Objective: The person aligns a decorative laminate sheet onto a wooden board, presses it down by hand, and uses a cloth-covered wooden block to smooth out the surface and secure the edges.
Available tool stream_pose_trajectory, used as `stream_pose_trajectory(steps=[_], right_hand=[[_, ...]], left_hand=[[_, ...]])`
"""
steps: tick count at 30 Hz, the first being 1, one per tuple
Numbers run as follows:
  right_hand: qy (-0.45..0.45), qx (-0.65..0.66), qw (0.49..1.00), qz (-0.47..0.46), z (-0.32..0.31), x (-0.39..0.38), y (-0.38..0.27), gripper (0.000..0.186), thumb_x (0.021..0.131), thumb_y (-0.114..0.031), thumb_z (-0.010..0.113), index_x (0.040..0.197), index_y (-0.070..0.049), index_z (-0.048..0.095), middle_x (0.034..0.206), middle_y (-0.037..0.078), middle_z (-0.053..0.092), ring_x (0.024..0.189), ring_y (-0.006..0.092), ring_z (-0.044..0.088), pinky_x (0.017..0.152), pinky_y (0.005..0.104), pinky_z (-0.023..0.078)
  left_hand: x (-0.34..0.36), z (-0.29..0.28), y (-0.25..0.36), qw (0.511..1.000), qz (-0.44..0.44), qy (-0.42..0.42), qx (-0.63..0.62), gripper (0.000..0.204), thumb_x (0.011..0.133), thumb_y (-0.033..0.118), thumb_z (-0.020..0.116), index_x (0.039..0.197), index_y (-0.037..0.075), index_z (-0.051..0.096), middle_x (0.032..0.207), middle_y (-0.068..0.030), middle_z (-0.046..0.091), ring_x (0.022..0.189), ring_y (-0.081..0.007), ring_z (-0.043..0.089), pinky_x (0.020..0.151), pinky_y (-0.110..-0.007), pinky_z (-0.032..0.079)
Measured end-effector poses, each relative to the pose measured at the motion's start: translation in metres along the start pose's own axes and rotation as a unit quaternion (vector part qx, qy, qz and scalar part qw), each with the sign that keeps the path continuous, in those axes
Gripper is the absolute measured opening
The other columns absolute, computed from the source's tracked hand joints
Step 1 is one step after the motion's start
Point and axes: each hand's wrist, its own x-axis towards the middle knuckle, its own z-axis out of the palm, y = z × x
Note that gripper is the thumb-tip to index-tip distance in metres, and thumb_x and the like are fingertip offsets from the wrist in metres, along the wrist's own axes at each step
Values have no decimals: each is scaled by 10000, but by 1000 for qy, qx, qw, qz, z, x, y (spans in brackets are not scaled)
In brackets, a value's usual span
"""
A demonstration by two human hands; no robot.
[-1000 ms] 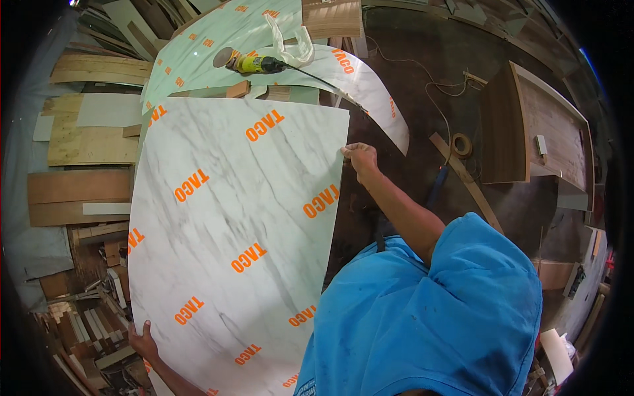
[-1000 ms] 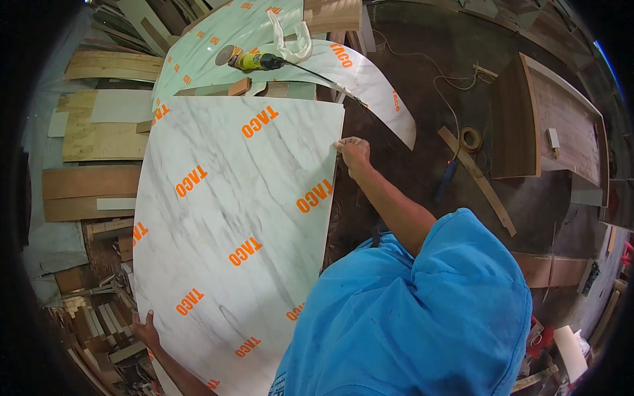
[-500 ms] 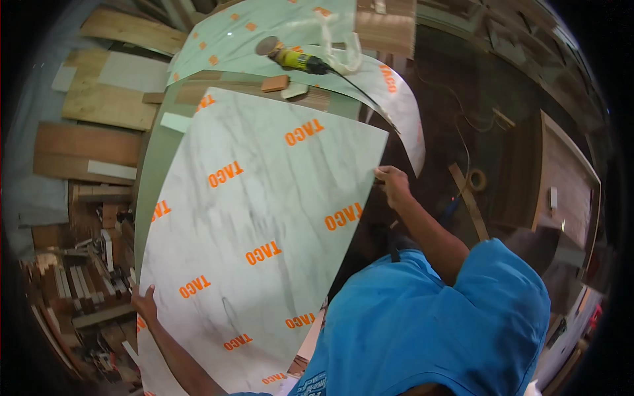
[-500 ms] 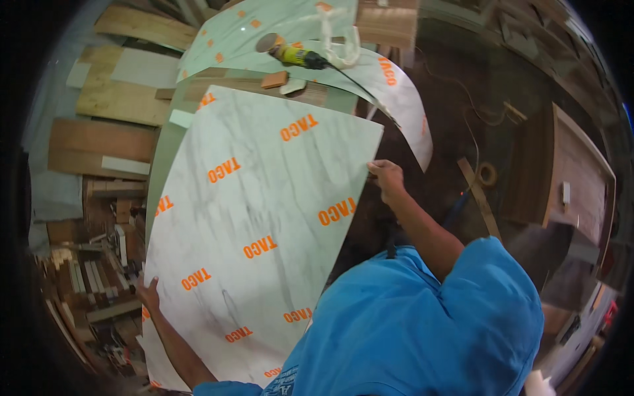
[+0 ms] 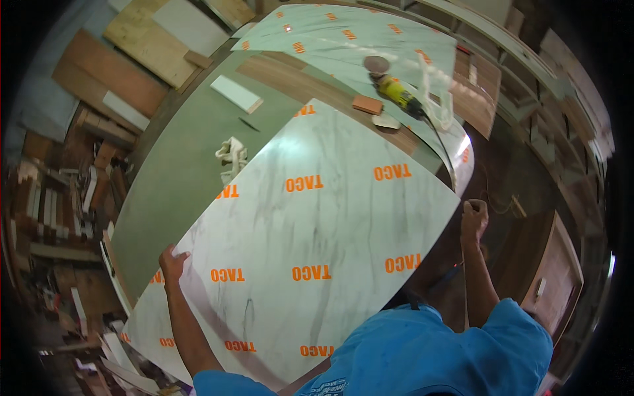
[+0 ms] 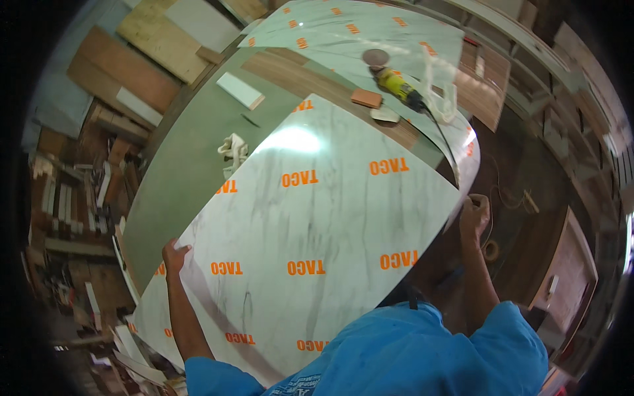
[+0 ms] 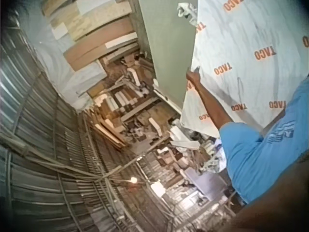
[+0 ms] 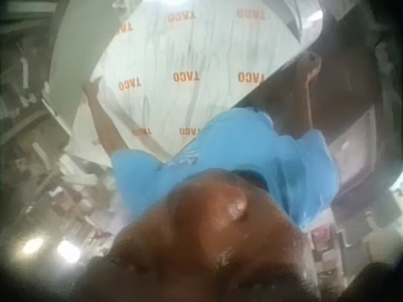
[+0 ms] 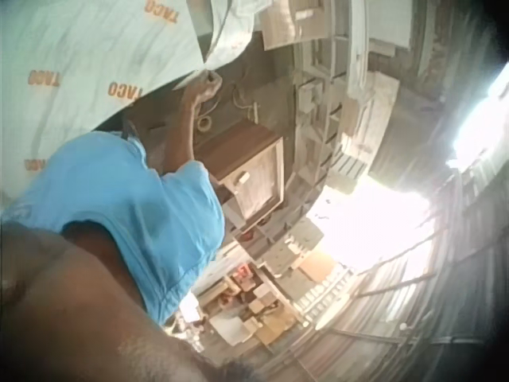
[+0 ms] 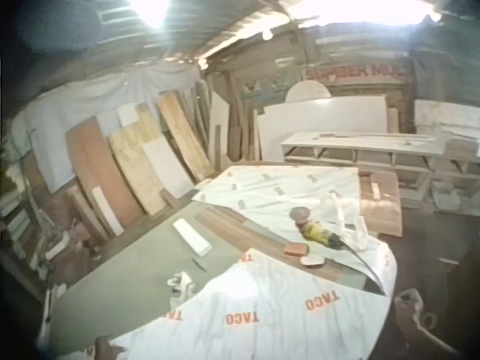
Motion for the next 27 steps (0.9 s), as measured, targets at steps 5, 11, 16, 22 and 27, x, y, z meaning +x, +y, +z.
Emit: stream_pose_trajectory(steps=[5, 11, 16, 22, 27], right_hand=[[-112, 50, 992, 7, 38, -11, -68, 203, 893, -116, 638, 1062, -3, 639, 977, 81, 643, 851, 167, 612, 775, 314, 520], [-207, 6, 977, -49, 67, 24, 14, 199, 924, -163, 649, 1043, -4, 634, 942, 79, 641, 795, 174, 641, 638, 310, 556], [-246, -12, 966, -79, 90, 22, -28, 181, 914, -163, 646, 1006, -8, 639, 928, 76, 636, 767, 182, 648, 617, 314, 553], [-282, -30, 952, -115, 113, 15, -68, 148, 914, -146, 620, 967, -8, 629, 873, 63, 622, 724, 175, 630, 590, 308, 542], [-312, -47, 935, -161, 127, -16, -85, 145, 908, -147, 602, 960, -14, 620, 830, 60, 598, 691, 154, 604, 556, 293, 518]], left_hand=[[-3, 52, -69, 995, -5, -70, -73, 362, 643, 133, 868, 908, -11, 669, 825, -124, 679, 721, -174, 585, 660, -387, 515], [15, 102, -75, 996, -2, -13, -89, 602, 580, 305, 923, 1056, 11, 701, 1005, -187, 704, 938, -329, 682, 827, -438, 536], [-11, 105, -79, 994, -57, -42, -86, 621, 603, 335, 913, 1105, 36, 706, 1107, -181, 679, 1050, -357, 638, 929, -430, 502], [-7, 99, -61, 995, -55, -37, -74, 610, 612, 361, 898, 1110, 60, 715, 1093, -159, 641, 1091, -343, 600, 924, -425, 494], [-10, 98, -57, 996, -47, -28, -77, 601, 659, 416, 867, 1137, 84, 716, 1182, -143, 601, 1185, -346, 537, 1008, -469, 432]])
